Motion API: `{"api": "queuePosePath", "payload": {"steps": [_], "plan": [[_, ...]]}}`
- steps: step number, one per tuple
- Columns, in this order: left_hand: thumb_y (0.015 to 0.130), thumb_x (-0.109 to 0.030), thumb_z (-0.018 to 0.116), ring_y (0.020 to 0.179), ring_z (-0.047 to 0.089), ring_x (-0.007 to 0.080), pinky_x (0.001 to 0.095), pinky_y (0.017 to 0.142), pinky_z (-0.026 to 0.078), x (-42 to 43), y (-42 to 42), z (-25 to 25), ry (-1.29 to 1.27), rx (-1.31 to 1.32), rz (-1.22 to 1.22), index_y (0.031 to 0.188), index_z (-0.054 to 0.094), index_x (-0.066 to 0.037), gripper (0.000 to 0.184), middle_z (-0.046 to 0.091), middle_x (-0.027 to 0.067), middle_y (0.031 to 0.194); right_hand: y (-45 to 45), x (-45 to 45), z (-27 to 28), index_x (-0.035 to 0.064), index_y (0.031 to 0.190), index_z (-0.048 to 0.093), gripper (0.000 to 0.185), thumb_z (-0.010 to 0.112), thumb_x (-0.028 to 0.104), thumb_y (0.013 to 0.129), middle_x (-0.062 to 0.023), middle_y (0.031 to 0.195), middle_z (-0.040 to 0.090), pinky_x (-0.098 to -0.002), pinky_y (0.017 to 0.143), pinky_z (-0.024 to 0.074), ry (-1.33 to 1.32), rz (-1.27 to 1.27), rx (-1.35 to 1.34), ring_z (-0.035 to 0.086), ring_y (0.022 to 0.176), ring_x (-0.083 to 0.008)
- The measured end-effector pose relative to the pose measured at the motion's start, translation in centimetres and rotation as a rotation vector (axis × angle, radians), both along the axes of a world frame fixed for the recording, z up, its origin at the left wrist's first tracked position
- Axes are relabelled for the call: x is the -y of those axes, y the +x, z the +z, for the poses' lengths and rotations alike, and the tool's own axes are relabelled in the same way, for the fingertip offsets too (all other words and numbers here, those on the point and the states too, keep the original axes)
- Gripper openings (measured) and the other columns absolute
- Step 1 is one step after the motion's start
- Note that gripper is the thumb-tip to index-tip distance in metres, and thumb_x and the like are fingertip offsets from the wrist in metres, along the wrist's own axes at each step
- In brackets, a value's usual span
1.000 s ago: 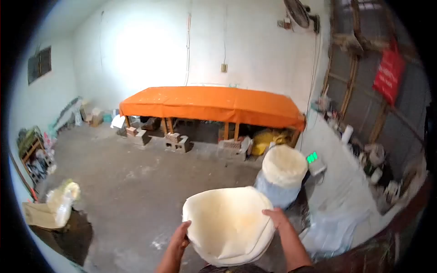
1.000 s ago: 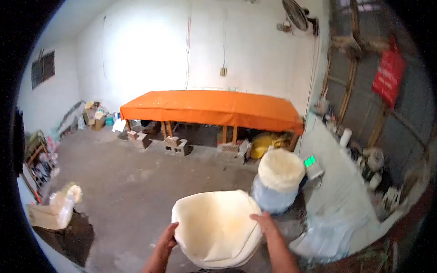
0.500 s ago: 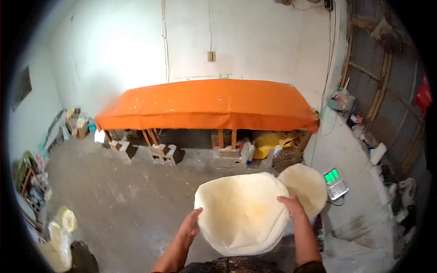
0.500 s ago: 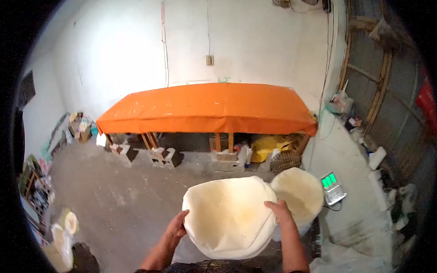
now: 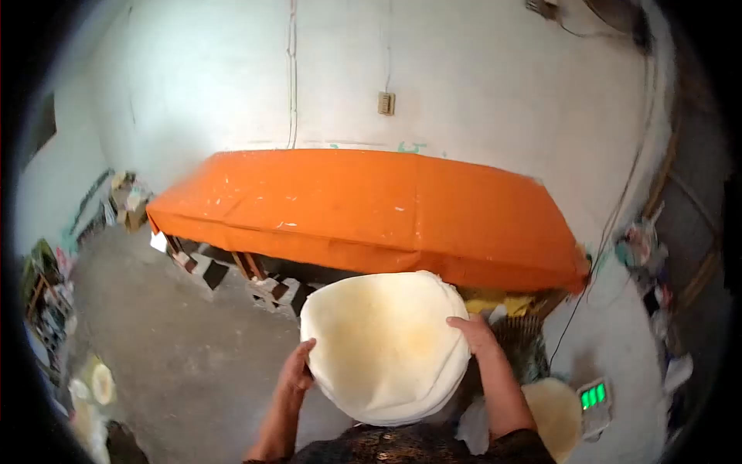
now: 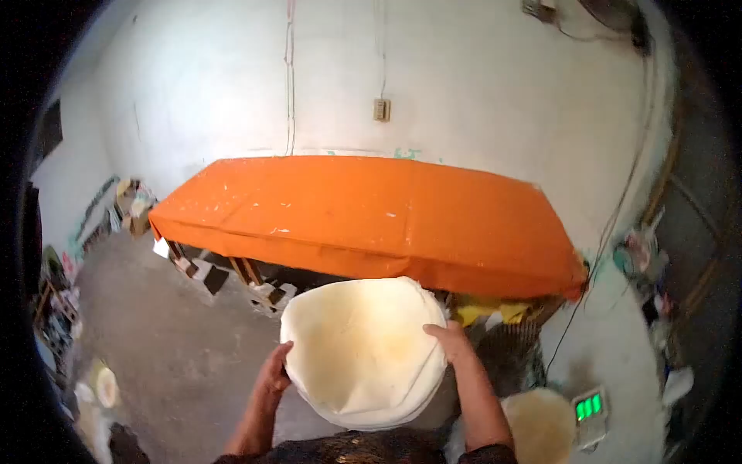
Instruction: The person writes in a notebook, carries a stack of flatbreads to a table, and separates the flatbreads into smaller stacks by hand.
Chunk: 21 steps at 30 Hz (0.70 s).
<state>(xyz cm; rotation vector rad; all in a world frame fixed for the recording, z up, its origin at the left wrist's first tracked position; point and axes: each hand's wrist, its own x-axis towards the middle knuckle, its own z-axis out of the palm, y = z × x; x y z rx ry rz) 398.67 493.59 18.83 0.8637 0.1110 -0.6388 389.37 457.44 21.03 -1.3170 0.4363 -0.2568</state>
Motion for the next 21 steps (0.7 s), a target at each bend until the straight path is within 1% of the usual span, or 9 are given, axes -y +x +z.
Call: {"api": "queuePosePath", "payload": {"steps": [1,4,5,8,9,12,15,20,21], "plan": [[0.083,-0.025,0.048,0.098,0.054,0.0264,0.0381,0.085,0.042,0.6,2.1,0.6,0.004,0.02,-0.04,0.122,0.037,0.004,0.05,0.054,0.0155,0.11,1.9,0.3,1.2,-0.0071,0.104,0.053,0.037,0.064,0.01,0.073,-0.0128,0.093,0.06,-0.032,0.071,0.048,-0.028,0.018,0.053,0.059,0.079,-0.0227],[0.083,-0.025,0.048,0.098,0.054,0.0263,0.0379,0.085,0.043,3.9,8.9,0.2,0.021,-0.052,-0.015,0.121,0.039,0.003,0.049,0.054,0.0152,0.111,7.5,3.6,2.2,-0.0064,0.1,0.056,0.035,0.065,0.013,0.072,-0.0129,0.091,0.061,-0.0333,0.069,0.048,-0.026,0.006,-0.112,0.06,0.077,-0.0218],[0.084,-0.024,0.048,0.099,0.053,0.026,0.0375,0.085,0.043,5.2,10.6,1.4,0.09,-0.082,-0.015,0.121,0.039,0.004,0.047,0.052,0.0156,0.113,9.4,5.0,2.0,-0.0067,0.099,0.056,0.033,0.064,0.013,0.073,-0.0126,0.09,0.061,-0.0329,0.068,0.0482,0.003,0.011,-0.112,0.06,0.076,-0.0213],[0.084,-0.025,0.048,0.099,0.053,0.0252,0.0371,0.085,0.043,9.0,17.0,0.8,0.0,-0.039,-0.065,0.121,0.039,0.004,0.047,0.051,0.0159,0.114,15.0,8.6,2.6,-0.007,0.098,0.056,0.033,0.063,0.012,0.073,-0.0134,0.089,0.061,-0.0328,0.067,0.0486,0.06,0.029,-0.011,0.06,0.075,-0.0212],[0.084,-0.024,0.048,0.099,0.053,0.025,0.037,0.085,0.043,10.2,19.0,0.6,-0.002,-0.036,-0.045,0.121,0.039,0.004,0.047,0.051,0.0159,0.114,17.2,9.8,3.1,-0.0082,0.101,0.054,0.034,0.063,0.011,0.073,-0.0147,0.093,0.06,-0.0323,0.069,0.0492,0.028,0.021,-0.072,0.06,0.078,-0.0224],[0.084,-0.025,0.047,0.1,0.052,0.0248,0.0368,0.085,0.043,13.8,24.7,0.3,0.023,-0.065,0.021,0.121,0.038,0.005,0.047,0.051,0.0159,0.113,24.8,13.4,4.1,-0.0079,0.102,0.054,0.034,0.062,0.011,0.074,-0.0145,0.094,0.06,-0.0315,0.069,0.0492,-0.01,0.095,-0.05,0.06,0.078,-0.0217],[0.086,-0.025,0.043,0.103,0.051,0.025,0.0359,0.087,0.041,17.8,29.3,2.1,-0.003,0.024,0.084,0.122,0.037,0.005,0.047,0.05,0.0164,0.116,33.1,17.7,4.9,-0.0061,0.099,0.057,0.032,0.063,0.012,0.073,-0.0123,0.089,0.061,-0.0302,0.067,0.0486,-0.054,0.16,-0.023,0.06,0.075,-0.0192],[0.089,-0.026,0.039,0.106,0.049,0.0242,0.0348,0.09,0.039,22.8,36.3,4.2,-0.108,0.034,0.229,0.123,0.035,0.004,0.046,0.048,0.0159,0.12,46.9,22.8,9.8,-0.0059,0.099,0.057,0.034,0.063,0.015,0.073,-0.0118,0.088,0.061,-0.0294,0.066,0.0483,-0.208,0.282,0.024,0.06,0.074,-0.0188],[0.09,-0.028,0.038,0.108,0.048,0.0241,0.0347,0.091,0.039,23.4,37.6,3.7,-0.143,0.077,0.247,0.124,0.035,0.004,0.046,0.047,0.015,0.121,49.4,23.7,11.1,-0.0054,0.1,0.057,0.034,0.063,0.016,0.073,-0.0114,0.087,0.061,-0.0295,0.066,0.0482,-0.263,0.312,0.009,0.059,0.074,-0.0185]]}}
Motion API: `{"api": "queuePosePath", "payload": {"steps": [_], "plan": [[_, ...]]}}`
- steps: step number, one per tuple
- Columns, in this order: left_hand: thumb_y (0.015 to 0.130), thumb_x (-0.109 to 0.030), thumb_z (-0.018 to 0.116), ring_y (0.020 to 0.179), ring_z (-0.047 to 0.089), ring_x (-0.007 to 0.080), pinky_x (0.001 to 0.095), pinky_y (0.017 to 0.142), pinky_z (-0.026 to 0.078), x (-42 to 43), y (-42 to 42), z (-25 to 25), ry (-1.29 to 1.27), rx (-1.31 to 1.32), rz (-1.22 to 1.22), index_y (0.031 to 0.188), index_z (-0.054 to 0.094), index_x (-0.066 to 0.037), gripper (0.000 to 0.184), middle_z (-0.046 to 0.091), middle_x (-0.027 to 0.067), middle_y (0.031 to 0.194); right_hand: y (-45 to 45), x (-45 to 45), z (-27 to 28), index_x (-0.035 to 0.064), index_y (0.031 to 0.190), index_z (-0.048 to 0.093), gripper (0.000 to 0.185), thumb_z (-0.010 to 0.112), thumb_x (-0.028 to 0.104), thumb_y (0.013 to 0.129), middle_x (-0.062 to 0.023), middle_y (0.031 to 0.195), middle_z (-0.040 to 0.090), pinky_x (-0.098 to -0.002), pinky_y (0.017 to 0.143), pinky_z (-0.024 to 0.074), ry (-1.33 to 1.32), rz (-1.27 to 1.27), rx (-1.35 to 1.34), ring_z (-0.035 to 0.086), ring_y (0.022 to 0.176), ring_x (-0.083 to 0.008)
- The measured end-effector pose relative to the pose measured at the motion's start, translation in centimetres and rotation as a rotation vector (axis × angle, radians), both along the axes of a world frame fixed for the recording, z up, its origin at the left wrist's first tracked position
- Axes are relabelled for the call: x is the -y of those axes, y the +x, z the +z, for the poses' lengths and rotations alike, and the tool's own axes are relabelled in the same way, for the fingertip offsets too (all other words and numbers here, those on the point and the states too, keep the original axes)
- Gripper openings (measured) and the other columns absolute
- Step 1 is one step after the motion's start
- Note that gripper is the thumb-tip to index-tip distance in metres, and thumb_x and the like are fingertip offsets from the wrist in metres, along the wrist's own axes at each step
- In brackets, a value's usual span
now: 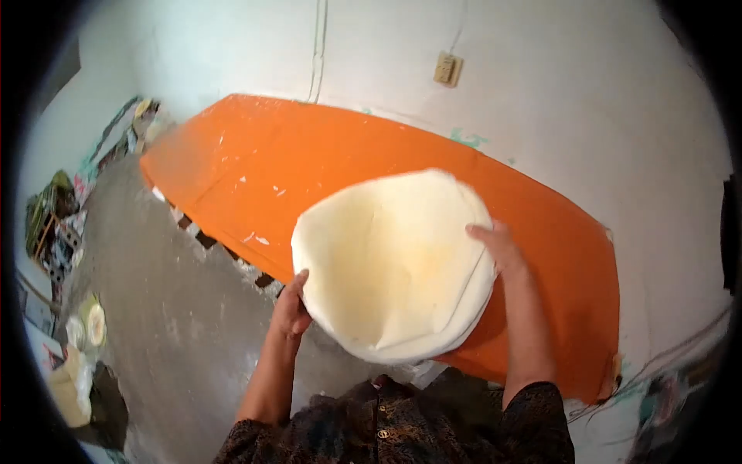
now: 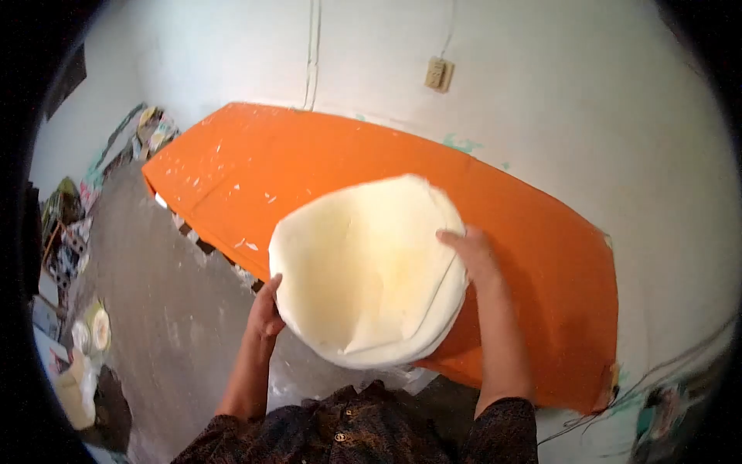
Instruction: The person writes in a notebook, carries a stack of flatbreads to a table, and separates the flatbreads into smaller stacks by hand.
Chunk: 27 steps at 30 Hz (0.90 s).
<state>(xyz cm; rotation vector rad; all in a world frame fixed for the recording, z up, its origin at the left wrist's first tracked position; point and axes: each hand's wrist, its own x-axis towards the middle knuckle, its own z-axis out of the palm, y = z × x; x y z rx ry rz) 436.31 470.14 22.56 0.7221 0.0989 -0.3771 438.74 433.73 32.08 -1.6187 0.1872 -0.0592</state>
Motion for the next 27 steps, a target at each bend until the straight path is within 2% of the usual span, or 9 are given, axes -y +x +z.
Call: {"api": "queuePosePath", "payload": {"steps": [5,8,9,13,17,19,22,25,27], "plan": [[0.089,-0.038,0.041,0.115,0.042,0.0233,0.0415,0.095,0.033,4.8,6.2,-4.3,-0.164,-0.046,-0.051,0.126,0.035,-0.003,0.052,0.044,0.0112,0.125,10.4,5.1,2.1,-0.0014,0.101,0.056,0.035,0.063,0.022,0.075,-0.0084,0.083,0.061,-0.0286,0.065,0.0475,-0.372,-0.032,0.168,0.057,0.071,-0.0164],[0.084,-0.053,0.038,0.108,0.046,0.0236,0.0439,0.087,0.037,6.6,8.1,-12.5,0.293,-0.381,-0.158,0.114,0.048,-0.01,0.053,0.052,0.0066,0.112,10.1,2.9,1.1,-0.0014,0.1,0.054,0.035,0.063,0.022,0.075,-0.007,0.081,0.059,-0.0263,0.063,0.0464,-0.597,-0.287,0.306,0.055,0.071,-0.0145],[0.084,-0.054,0.037,0.106,0.048,0.023,0.043,0.084,0.039,6.9,7.9,-15.0,0.367,-0.445,-0.192,0.109,0.05,-0.01,0.052,0.054,0.0057,0.107,9.7,2.3,-0.3,-0.0021,0.101,0.053,0.036,0.064,0.022,0.075,-0.0074,0.083,0.058,-0.0261,0.063,0.046,-0.577,-0.19,0.232,0.055,0.073,-0.0141],[0.089,-0.042,0.034,0.091,0.056,0.023,0.0378,0.074,0.041,5.6,6.1,-15.1,0.223,-0.36,-0.246,0.101,0.052,-0.008,0.041,0.057,0.0061,0.098,5.8,-1.9,-5.3,-0.0044,0.102,0.051,0.042,0.067,0.02,0.072,-0.0108,0.093,0.057,-0.0284,0.07,0.0456,-0.601,0.028,-0.094,0.054,0.085,-0.0159],[0.09,-0.039,0.035,0.086,0.058,0.0226,0.0355,0.071,0.042,2.9,6.4,-15.1,0.304,-0.46,-0.333,0.104,0.049,-0.005,0.04,0.06,0.0103,0.095,4.6,-7.5,-10.3,0.0001,0.111,0.047,0.053,0.069,0.022,0.067,-0.0155,0.11,0.051,-0.0344,0.08,0.0434,-0.708,0.126,0.006,0.053,0.098,-0.0263],[0.087,-0.042,0.041,0.079,0.059,0.022,0.0349,0.068,0.043,2.0,6.7,-15.4,0.395,-0.411,-0.317,0.1,0.051,-0.004,0.041,0.061,0.0111,0.088,5.1,-10.8,-10.9,0.0049,0.122,0.039,0.067,0.07,0.025,0.066,-0.0177,0.126,0.038,-0.0389,0.089,0.0361,-0.99,0.243,0.017,0.042,0.112,-0.0298],[0.082,-0.039,0.05,0.067,0.058,0.0184,0.0309,0.06,0.042,0.0,7.5,-13.0,0.526,-0.25,-0.243,0.093,0.054,-0.004,0.037,0.061,0.0092,0.079,5.4,-15.0,-10.9,0.0078,0.13,0.03,0.081,0.072,0.028,0.063,-0.0188,0.133,0.026,-0.0441,0.096,0.0273,-1.306,0.379,0.021,0.03,0.121,-0.0328],[0.084,-0.033,0.049,0.064,0.055,0.0161,0.0262,0.057,0.042,-1.8,8.8,-12.1,0.659,-0.179,-0.151,0.087,0.056,-0.005,0.029,0.057,0.006,0.071,6.4,-16.2,-12.4,0.0108,0.133,0.024,0.089,0.074,0.03,0.061,-0.0195,0.135,0.022,-0.0477,0.097,0.0228,-1.407,0.407,0.013,0.025,0.123,-0.0345],[0.084,-0.029,0.049,0.062,0.054,0.0157,0.0265,0.056,0.043,-2.8,9.5,-12.6,0.659,-0.111,-0.114,0.087,0.056,-0.003,0.027,0.056,0.0062,0.069,6.8,-16.5,-13.0,0.012,0.132,0.024,0.087,0.074,0.028,0.062,-0.0196,0.134,0.023,-0.0466,0.094,0.0275,-1.442,0.415,-0.031,0.029,0.12,-0.035]]}}
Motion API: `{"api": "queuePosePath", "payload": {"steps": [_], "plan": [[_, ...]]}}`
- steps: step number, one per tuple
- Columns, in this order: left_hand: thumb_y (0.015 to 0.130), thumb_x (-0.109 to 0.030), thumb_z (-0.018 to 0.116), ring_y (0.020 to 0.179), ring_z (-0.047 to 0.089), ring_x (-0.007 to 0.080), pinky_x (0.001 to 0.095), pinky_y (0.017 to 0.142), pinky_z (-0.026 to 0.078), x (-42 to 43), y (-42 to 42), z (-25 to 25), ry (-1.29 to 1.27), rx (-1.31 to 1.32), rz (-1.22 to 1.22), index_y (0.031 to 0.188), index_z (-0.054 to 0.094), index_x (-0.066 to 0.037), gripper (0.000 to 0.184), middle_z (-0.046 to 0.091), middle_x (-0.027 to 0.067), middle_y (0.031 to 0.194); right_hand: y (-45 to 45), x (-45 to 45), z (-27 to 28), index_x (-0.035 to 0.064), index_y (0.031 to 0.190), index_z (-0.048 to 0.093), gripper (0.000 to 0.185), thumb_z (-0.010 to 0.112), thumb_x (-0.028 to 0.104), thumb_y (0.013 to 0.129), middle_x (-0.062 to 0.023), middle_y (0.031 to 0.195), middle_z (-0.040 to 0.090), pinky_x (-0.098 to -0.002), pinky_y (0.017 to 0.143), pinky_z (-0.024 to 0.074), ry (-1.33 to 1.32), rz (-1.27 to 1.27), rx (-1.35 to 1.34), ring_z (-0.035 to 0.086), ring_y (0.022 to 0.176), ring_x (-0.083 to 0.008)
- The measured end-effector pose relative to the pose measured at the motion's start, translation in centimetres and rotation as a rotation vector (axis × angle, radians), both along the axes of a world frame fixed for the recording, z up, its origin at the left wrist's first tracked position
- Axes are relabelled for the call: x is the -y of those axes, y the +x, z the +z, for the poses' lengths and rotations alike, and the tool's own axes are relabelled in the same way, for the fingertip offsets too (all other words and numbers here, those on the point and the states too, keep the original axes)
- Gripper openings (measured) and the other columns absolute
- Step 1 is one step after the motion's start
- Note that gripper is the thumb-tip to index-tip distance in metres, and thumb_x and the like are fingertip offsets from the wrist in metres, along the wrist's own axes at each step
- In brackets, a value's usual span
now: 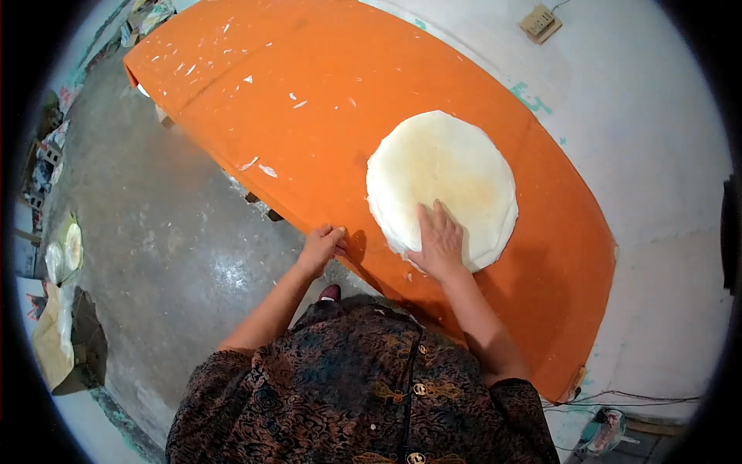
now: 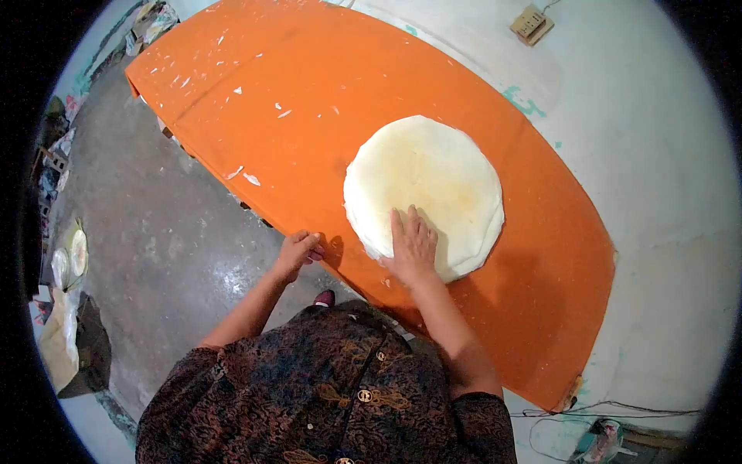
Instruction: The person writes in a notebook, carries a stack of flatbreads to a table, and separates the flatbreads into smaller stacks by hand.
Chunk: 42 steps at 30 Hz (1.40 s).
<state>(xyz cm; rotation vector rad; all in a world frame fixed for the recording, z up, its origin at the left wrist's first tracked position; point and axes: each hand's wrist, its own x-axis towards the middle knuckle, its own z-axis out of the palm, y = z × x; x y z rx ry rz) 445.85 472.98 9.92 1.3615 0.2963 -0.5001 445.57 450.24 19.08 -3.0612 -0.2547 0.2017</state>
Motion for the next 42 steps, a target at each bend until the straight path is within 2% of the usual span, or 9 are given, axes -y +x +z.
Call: {"api": "queuePosePath", "payload": {"steps": [7,13,16,19,22,29,34,38,42], "plan": [[0.084,-0.024,0.05,0.053,0.056,0.0171,0.0275,0.046,0.046,-1.2,2.9,-3.2,-0.058,0.0,-0.052,0.086,0.053,0.001,0.025,0.057,0.0092,0.066,0.2,1.1,0.7,0.0097,0.123,0.036,0.063,0.068,0.017,0.068,-0.0167,0.12,0.041,-0.0389,0.081,0.043,0.111,0.055,-0.018,0.045,0.104,-0.034],[0.086,-0.02,0.046,0.049,0.057,0.0217,0.0303,0.042,0.049,-2.1,4.1,-2.2,-0.127,-0.15,-0.1,0.094,0.051,0.004,0.026,0.057,0.0135,0.061,0.2,1.3,0.9,0.0077,0.115,0.043,0.053,0.066,0.013,0.067,-0.0123,0.111,0.049,-0.0396,0.078,0.0434,0.21,0.039,0.004,0.048,0.099,-0.033],[0.085,-0.02,0.047,0.045,0.057,0.021,0.0304,0.042,0.048,-1.8,4.2,-2.1,-0.096,-0.134,-0.092,0.081,0.052,0.002,0.023,0.057,0.0128,0.059,-0.1,-0.4,0.7,0.0071,0.112,0.046,0.048,0.062,0.009,0.067,-0.0114,0.108,0.05,-0.0396,0.076,0.0439,-0.003,-0.041,0.115,0.05,0.096,-0.0317],[0.083,-0.026,0.051,0.048,0.058,0.0257,0.0358,0.043,0.047,-1.6,4.6,-2.3,0.328,0.091,-0.325,0.08,0.053,0.0,0.026,0.058,0.0141,0.059,-0.2,-1.1,-2.4,0.0069,0.111,0.046,0.045,0.058,0.009,0.068,-0.0105,0.106,0.051,-0.0399,0.074,0.0442,-0.184,-0.003,0.317,0.051,0.094,-0.0312],[0.079,-0.032,0.053,0.054,0.058,0.0317,0.0424,0.048,0.045,-0.4,4.3,-1.6,1.054,0.573,-0.309,0.08,0.054,-0.004,0.029,0.058,0.0157,0.06,0.3,-0.6,-3.1,0.007,0.109,0.048,0.04,0.055,0.009,0.069,-0.0099,0.105,0.053,-0.0383,0.074,0.0442,-0.143,-0.08,0.277,0.052,0.093,-0.0311],[0.075,-0.032,0.055,0.053,0.057,0.0302,0.0418,0.045,0.044,0.4,6.0,-3.3,1.228,0.591,-0.152,0.075,0.054,-0.01,0.022,0.057,0.0114,0.059,2.0,2.9,0.7,0.0089,0.095,0.059,0.025,0.05,0.007,0.071,-0.013,0.08,0.06,-0.0399,0.066,0.0456,0.293,-0.192,0.361,0.057,0.072,-0.0329],[0.076,-0.025,0.055,0.046,0.053,0.0273,0.0386,0.039,0.041,0.7,5.0,-8.8,1.349,0.974,0.031,0.068,0.048,-0.013,0.015,0.053,0.0079,0.054,2.4,3.1,0.9,0.0092,0.094,0.058,0.024,0.05,0.005,0.072,-0.0145,0.079,0.06,-0.042,0.065,0.0445,0.187,-0.165,0.205,0.057,0.074,-0.0327],[0.077,-0.026,0.054,0.047,0.054,0.0283,0.0401,0.041,0.042,1.1,5.0,-7.0,1.394,0.869,0.047,0.069,0.046,-0.013,0.018,0.054,0.0082,0.057,4.2,8.2,5.8,0.0066,0.088,0.058,0.016,0.053,0.009,0.073,-0.0158,0.077,0.06,-0.0401,0.066,0.0453,0.397,-0.27,0.279,0.059,0.073,-0.0306],[0.079,-0.025,0.052,0.049,0.054,0.0305,0.0426,0.043,0.043,1.4,5.0,-6.7,1.527,0.822,0.024,0.071,0.046,-0.013,0.016,0.054,0.009,0.057,6.8,20.6,10.9,0.0013,0.095,0.059,0.021,0.057,0.014,0.078,-0.0065,0.076,0.061,-0.0302,0.065,0.0459,1.174,-0.557,0.27,0.057,0.071,-0.0145]]}}
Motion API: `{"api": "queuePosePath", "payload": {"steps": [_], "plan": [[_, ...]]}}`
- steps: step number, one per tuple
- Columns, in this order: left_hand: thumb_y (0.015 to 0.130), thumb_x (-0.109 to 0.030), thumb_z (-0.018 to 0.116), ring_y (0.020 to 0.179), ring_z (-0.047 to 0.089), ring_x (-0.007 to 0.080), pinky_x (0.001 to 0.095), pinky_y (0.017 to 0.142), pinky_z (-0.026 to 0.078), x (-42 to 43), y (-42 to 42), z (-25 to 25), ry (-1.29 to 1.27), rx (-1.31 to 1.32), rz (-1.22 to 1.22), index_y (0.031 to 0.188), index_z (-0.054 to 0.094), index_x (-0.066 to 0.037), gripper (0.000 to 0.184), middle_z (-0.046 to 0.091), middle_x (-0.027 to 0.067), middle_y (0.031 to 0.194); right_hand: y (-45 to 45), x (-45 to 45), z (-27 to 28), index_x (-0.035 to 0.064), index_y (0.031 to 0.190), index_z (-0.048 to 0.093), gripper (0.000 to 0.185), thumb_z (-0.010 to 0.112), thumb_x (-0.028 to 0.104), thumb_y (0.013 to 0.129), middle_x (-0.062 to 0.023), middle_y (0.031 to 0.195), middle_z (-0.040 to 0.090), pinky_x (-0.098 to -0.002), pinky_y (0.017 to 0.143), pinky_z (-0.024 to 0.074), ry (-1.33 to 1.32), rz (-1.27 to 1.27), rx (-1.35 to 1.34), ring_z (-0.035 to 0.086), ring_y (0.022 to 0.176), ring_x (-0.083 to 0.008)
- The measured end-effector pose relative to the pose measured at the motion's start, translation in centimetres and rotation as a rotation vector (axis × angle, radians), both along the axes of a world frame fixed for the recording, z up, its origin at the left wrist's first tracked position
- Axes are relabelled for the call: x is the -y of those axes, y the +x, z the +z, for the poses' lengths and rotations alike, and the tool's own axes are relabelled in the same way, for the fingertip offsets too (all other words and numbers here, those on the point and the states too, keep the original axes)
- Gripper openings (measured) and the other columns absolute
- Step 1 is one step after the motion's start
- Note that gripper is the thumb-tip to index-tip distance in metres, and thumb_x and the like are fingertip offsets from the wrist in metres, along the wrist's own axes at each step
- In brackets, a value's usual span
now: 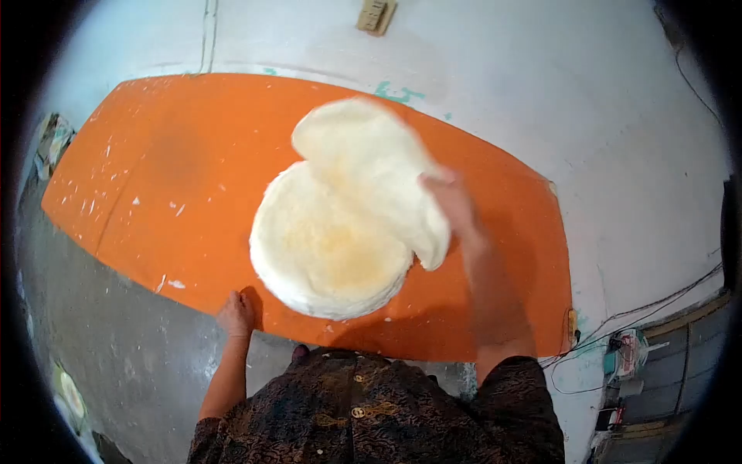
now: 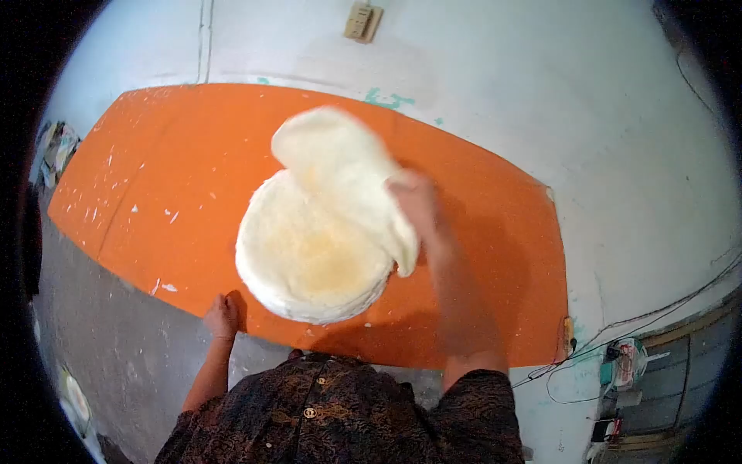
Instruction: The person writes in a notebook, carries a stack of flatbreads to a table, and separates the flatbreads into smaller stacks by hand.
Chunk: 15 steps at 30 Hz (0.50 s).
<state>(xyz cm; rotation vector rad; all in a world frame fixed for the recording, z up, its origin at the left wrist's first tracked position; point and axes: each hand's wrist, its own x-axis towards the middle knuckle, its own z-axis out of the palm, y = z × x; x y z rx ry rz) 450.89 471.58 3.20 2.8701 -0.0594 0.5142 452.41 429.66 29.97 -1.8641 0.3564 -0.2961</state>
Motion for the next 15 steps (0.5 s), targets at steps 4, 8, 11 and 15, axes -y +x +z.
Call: {"api": "queuePosePath", "payload": {"steps": [4,8,11,15], "plan": [[0.08,-0.026,0.05,0.053,0.055,0.0319,0.0439,0.045,0.043,0.4,-0.1,0.5,0.016,0.01,0.023,0.074,0.046,-0.011,0.017,0.056,0.0102,0.06,-3.5,14.9,6.2,-0.0035,0.106,0.053,0.03,0.057,0.011,0.08,-0.0061,0.092,0.058,-0.0292,0.07,0.0459,0.242,-0.057,0.26,0.055,0.081,-0.0157],[0.081,-0.027,0.049,0.056,0.056,0.0324,0.0442,0.046,0.043,1.9,-0.7,3.2,0.051,-0.152,0.125,0.075,0.046,-0.01,0.018,0.058,0.0107,0.067,-10.3,24.7,7.5,-0.0036,0.116,0.044,0.045,0.06,0.017,0.08,-0.0102,0.108,0.052,-0.0321,0.075,0.046,0.176,-0.369,0.456,0.053,0.092,-0.0204],[0.08,-0.028,0.05,0.054,0.056,0.0318,0.0434,0.046,0.044,1.0,-0.4,0.6,0.123,-0.045,0.141,0.074,0.046,-0.011,0.018,0.057,0.0109,0.061,-14.8,32.0,2.4,-0.0042,0.117,0.043,0.049,0.06,0.023,0.08,-0.0123,0.111,0.051,-0.0334,0.08,0.0442,0.417,-0.665,0.329,0.052,0.096,-0.0222],[0.08,-0.028,0.05,0.055,0.056,0.0315,0.0423,0.048,0.044,1.2,-0.4,1.0,0.052,0.022,0.115,0.073,0.047,-0.012,0.018,0.057,0.0115,0.061,-20.6,41.6,-13.6,-0.0044,0.114,0.047,0.048,0.06,0.026,0.079,-0.0113,0.111,0.052,-0.0314,0.083,0.0414,-0.422,-0.978,-0.36,0.05,0.1,-0.0206]]}}
